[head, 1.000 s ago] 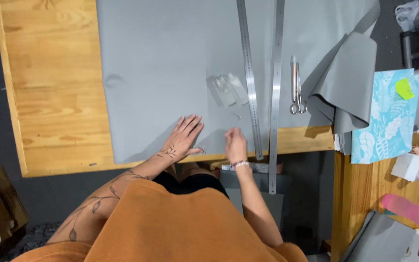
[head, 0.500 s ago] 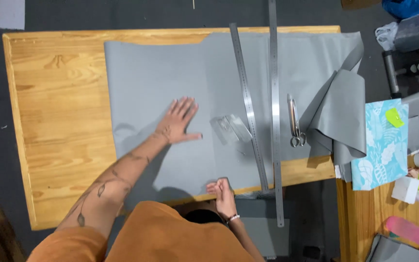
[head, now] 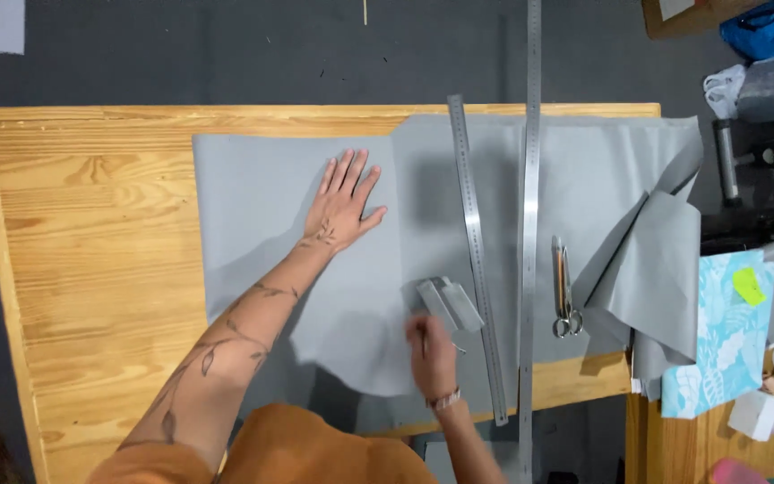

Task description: The person measures and marks a large sheet of gray fabric on a wooden table using a metal ruler and a pencil. They then use scissors to cut the fabric along the marked lines and place the cut piece into a white bin.

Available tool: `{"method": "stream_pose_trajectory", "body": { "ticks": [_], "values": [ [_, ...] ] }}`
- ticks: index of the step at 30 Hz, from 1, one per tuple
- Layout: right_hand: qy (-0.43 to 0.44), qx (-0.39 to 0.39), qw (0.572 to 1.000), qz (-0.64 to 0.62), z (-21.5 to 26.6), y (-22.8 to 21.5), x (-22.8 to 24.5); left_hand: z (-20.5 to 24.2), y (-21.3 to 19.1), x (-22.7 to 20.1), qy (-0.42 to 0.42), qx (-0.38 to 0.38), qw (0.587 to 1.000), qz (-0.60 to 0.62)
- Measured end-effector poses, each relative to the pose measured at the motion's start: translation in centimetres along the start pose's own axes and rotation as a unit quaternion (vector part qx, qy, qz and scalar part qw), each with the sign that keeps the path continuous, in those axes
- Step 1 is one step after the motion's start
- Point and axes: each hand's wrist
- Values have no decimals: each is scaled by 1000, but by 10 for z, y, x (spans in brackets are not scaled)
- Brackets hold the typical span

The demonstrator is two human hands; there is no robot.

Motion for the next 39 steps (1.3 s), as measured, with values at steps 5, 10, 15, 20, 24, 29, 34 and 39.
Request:
{"method": "stream_pose_trajectory", "body": {
  "ticks": [5, 10, 15, 20, 24, 29, 34, 39],
  "values": [
    [-197, -186, 962, 10, -161, -24, 52, -8, 1, -4, -57, 20, 998, 11],
    [-218, -133, 965, 54, -275, -19, 58, -12, -4, -7, -76, 26, 997, -8],
    [-217, -32, 974, 65, -329, -2, 65, -17, -9, -9, -89, 41, 995, -11],
    [-227, 56, 967, 104, -345, -15, 73, -17, -8, -8, -94, 55, 994, -20],
    [-227, 76, 967, 87, -347, -22, 83, -19, -9, -8, -102, 66, 993, -11],
    [-256, 102, 952, 132, -355, -22, 82, -21, 1, -6, -119, 55, 991, 7],
    [-236, 137, 946, 172, -356, -25, 97, -23, 9, -2, -125, 35, 992, 2],
    [-234, 117, 942, 211, -359, -20, 90, -22, 4, -2, -125, 12, 992, 27]
  ]
}}
Point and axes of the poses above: each hand's wrist, its own z-axis away from the middle knuckle, its own y-axis out of the palm, x = y × z, and after that the axes turned 2 degrees about z, right-handed
